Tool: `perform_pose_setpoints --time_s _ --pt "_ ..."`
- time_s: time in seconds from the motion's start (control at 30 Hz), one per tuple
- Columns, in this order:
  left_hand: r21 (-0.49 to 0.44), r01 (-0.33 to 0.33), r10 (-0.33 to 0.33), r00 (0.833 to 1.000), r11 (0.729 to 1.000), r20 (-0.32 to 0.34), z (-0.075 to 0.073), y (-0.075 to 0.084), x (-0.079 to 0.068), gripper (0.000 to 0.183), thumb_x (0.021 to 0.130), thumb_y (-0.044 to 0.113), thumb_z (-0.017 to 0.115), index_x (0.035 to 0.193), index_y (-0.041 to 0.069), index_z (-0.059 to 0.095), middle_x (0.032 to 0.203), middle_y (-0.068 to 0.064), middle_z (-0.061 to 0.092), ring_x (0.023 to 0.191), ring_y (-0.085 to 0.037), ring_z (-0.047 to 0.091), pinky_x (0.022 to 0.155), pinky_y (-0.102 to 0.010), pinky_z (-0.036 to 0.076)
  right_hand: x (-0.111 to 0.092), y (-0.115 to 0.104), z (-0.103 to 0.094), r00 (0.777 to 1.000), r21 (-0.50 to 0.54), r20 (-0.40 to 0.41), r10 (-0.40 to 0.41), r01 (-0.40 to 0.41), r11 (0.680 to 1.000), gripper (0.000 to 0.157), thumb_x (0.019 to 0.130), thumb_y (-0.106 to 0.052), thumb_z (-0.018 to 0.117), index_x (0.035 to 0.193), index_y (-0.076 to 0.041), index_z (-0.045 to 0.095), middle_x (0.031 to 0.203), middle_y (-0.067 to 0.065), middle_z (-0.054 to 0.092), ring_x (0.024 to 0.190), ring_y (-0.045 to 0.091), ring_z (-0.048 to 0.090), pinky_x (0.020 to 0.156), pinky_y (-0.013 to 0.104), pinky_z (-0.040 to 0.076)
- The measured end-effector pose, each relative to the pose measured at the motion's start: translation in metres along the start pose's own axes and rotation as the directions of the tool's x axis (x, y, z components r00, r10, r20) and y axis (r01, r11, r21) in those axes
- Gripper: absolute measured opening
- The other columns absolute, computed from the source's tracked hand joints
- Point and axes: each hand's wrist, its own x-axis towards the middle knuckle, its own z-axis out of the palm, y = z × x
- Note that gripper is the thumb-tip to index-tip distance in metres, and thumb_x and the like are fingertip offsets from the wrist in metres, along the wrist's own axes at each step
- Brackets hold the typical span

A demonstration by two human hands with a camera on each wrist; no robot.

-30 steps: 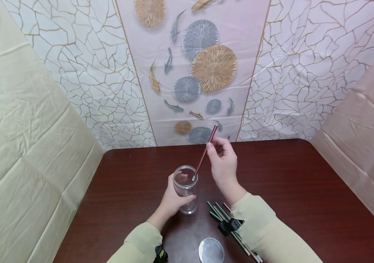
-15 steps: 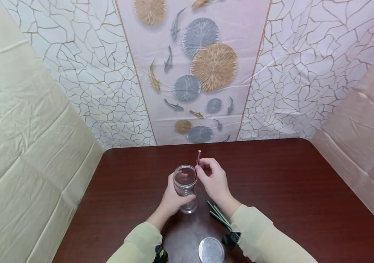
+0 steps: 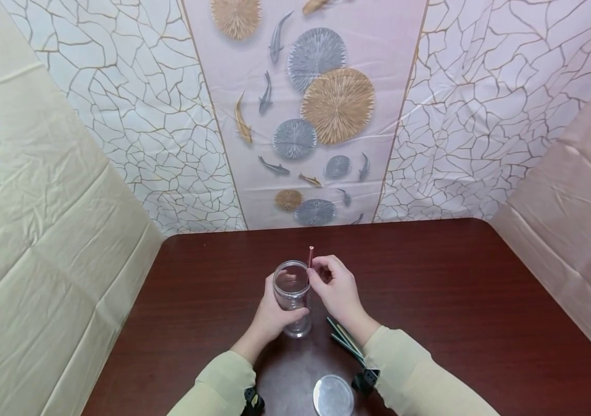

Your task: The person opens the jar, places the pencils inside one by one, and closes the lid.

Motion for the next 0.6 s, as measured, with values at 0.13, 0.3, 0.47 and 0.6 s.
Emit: perform_pose_setpoints --time_s 0.13,0.3,0.47,0.6 --pt "-0.003 -0.002 0.002 1.0 1.0 0.0 0.0 -0.0004 -0.0001 0.085 0.067 0.005 0.081 0.134 0.004 0.029 0.127 -0.016 0.052 0.115 -0.032 0.05 0.098 -0.041 0.036 0.0001 -0.0001 -0.0006 1.0 -0.03 0.019 -0.018 0.019 0.999 0.013 0.08 0.002 0.068 0.09 -0.006 0.065 0.08 -0.002 0.058 0.071 0.011 0.053 0.06 0.022 0.045" --pt "-0.003 -0.003 0.003 1.0 1.0 0.0 0.0005 -0.0007 -0.0003 0.085 0.067 0.005 0.081 0.134 0.004 0.029 0.127 -0.016 0.052 0.114 -0.03 0.051 0.098 -0.042 0.037 -0.0003 0.0007 -0.0009 0.998 -0.054 0.043 -0.049 0.052 0.997 0.014 0.077 0.001 0.069 0.089 -0.006 0.065 0.08 -0.002 0.057 0.07 0.01 0.053 0.059 0.022 0.046" --pt "0.008 0.013 -0.013 1.0 1.0 -0.013 0.0006 0.0017 -0.0011 0.086 0.066 0.005 0.082 0.134 0.004 0.029 0.127 -0.016 0.051 0.113 -0.03 0.051 0.098 -0.044 0.036 -0.0002 0.0012 -0.0034 0.996 -0.042 0.033 -0.085 0.086 0.995 0.02 0.076 0.001 0.072 0.095 -0.005 0.066 0.082 0.0 0.058 0.071 0.012 0.056 0.059 0.023 0.047" --pt "0.001 0.001 -0.001 1.0 1.0 -0.004 0.0004 0.0015 -0.0005 0.087 0.066 0.004 0.081 0.135 0.002 0.028 0.128 -0.016 0.052 0.114 -0.029 0.051 0.098 -0.042 0.036 0.001 0.0039 -0.0085 0.994 -0.044 -0.011 -0.111 0.111 0.993 0.026 0.074 0.005 0.072 0.097 -0.004 0.067 0.082 0.001 0.059 0.072 0.014 0.057 0.058 0.024 0.047"
